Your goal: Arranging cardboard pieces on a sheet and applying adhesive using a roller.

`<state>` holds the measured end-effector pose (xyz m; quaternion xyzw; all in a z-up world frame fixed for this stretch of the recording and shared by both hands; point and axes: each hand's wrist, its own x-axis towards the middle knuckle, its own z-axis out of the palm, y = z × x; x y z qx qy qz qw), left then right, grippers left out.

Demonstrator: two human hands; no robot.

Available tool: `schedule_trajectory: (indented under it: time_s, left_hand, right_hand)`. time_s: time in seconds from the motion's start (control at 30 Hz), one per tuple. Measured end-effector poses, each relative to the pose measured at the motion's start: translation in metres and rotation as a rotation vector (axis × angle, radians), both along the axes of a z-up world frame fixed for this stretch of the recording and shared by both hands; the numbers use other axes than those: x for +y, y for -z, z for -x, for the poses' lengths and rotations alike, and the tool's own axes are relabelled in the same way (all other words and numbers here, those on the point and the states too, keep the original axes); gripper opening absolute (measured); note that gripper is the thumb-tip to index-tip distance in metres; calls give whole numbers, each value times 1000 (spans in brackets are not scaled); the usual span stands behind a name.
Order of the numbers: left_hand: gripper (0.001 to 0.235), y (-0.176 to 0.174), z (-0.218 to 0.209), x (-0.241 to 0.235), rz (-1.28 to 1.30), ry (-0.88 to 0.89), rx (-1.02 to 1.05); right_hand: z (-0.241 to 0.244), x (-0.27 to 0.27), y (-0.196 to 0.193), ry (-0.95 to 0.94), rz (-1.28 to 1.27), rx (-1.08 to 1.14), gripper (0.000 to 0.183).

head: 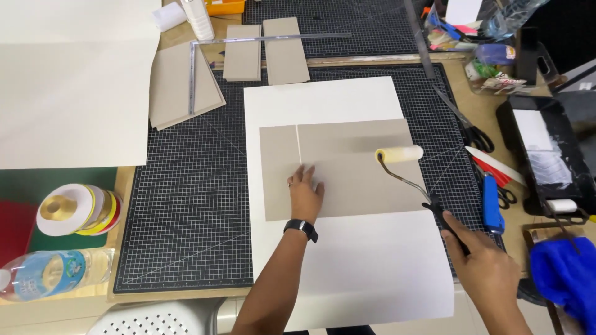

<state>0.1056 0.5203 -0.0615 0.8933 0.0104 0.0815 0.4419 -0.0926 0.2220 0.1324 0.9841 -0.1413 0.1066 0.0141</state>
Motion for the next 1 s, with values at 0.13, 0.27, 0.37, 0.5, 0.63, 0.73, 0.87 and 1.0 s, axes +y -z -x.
schedule_trajectory:
  time_s: [0.13, 0.27, 0.37, 0.5, 0.63, 0.73, 0.87, 1.0]
  left_hand:
    - [50, 1, 1, 8, 3, 9, -4]
    - [54, 2, 2, 54, -167, -61, -142]
    - [59, -10, 9, 79, -282, -155, -130]
    - [70, -20, 12, 76, -259, -146, -17]
    - [71, -13, 9, 76, -268, -150, -22]
    - [71, -11, 3, 76, -282, -154, -19]
    - [69, -10, 5, 76, -312, -169, -22]
    - [56, -15, -24, 81, -394, -70, -154]
  right_hand:
    - [-2, -3, 0, -12, 25, 6, 42]
    - [-3, -3, -8, -21, 57, -68, 40]
    - [-4, -5, -9, 23, 66, -21, 42]
    - [-8, -14, 10, -38, 162, -81, 39]
    - [-11, -6, 7, -7, 76, 18, 42]
    - [-13, -3, 5, -19, 74, -26, 40]
    - [-11, -4, 3, -38, 54, -22, 40]
    - [-14, 0, -4, 6, 1, 65, 43]
